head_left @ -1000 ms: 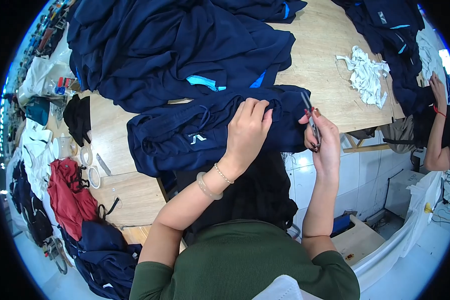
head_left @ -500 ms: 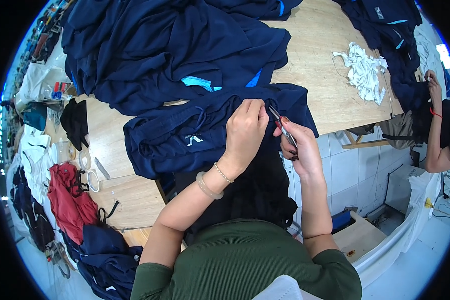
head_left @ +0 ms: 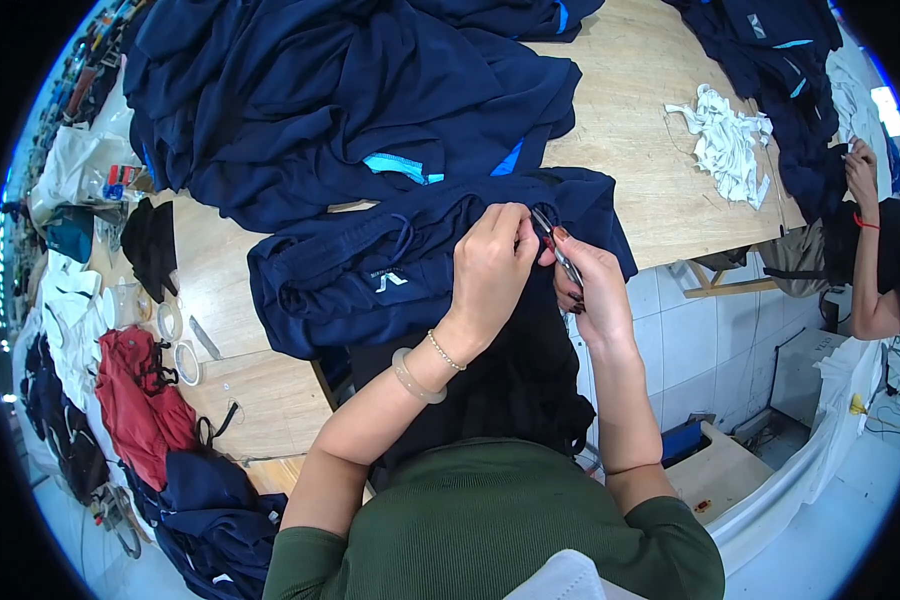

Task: Trimming loose threads from navy blue athletic shorts using small clippers.

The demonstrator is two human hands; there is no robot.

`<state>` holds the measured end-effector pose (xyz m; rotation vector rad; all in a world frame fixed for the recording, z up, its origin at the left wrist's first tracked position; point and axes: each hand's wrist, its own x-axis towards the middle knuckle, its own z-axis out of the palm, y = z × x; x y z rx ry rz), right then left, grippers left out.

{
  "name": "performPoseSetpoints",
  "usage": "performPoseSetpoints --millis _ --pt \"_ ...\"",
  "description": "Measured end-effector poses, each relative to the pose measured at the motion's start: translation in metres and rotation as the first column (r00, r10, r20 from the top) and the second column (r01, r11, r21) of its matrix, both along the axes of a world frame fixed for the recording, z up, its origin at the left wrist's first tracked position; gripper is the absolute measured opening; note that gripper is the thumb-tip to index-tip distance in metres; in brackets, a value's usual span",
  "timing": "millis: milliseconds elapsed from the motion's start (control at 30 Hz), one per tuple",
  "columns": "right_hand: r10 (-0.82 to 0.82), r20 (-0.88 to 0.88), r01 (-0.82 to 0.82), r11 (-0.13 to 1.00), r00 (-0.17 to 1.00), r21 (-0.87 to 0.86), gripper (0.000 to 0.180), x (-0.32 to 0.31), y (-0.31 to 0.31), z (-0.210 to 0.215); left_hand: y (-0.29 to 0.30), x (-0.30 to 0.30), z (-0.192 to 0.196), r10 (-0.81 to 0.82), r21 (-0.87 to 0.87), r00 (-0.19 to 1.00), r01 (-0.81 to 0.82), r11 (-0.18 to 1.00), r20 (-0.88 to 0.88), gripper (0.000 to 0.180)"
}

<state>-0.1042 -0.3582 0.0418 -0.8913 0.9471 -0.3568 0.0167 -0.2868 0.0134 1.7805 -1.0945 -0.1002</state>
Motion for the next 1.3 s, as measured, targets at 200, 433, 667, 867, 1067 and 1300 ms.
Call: performPoseSetpoints --millis 200,433,667,867,1067,1300 --pt "-0.012 0.003 0.012 1.000 1.000 -0.006 0.034 -0.001 0.001 0.000 0.000 0.000 0.000 0.002 -0.003 1.000 -0.002 1.000 -0.010 0.009" --pt "-0.012 -0.014 0.012 1.000 1.000 -0.001 0.032 -0.002 0.000 -0.003 0.002 0.000 -0.001 -0.004 -0.018 0.998 0.003 1.000 -0.057 0.011" --pt "-0.096 0.001 0.096 0.989 0.995 -0.113 0.033 -0.028 -0.016 0.022 0.054 -0.036 0.012 -0.450 0.046 0.891 0.453 0.890 -0.056 0.016" --pt "-0.172 0.143 0.197 0.963 0.975 -0.182 0.036 -0.017 -0.022 0.027 0.073 -0.013 0.019 -0.435 0.124 0.885 0.456 0.881 -0.163 0.012" --pt "0.057 0.242 0.027 0.943 0.968 -0.331 0.036 0.016 0.002 0.021 0.104 0.054 0.030 0.107 0.119 0.993 -0.112 0.987 0.042 0.012" --pt "0.343 0.287 -0.234 0.906 0.894 -0.352 0.031 0.088 0.016 -0.009 0.108 0.071 0.024 0.091 0.025 0.993 -0.093 0.995 0.077 0.015"
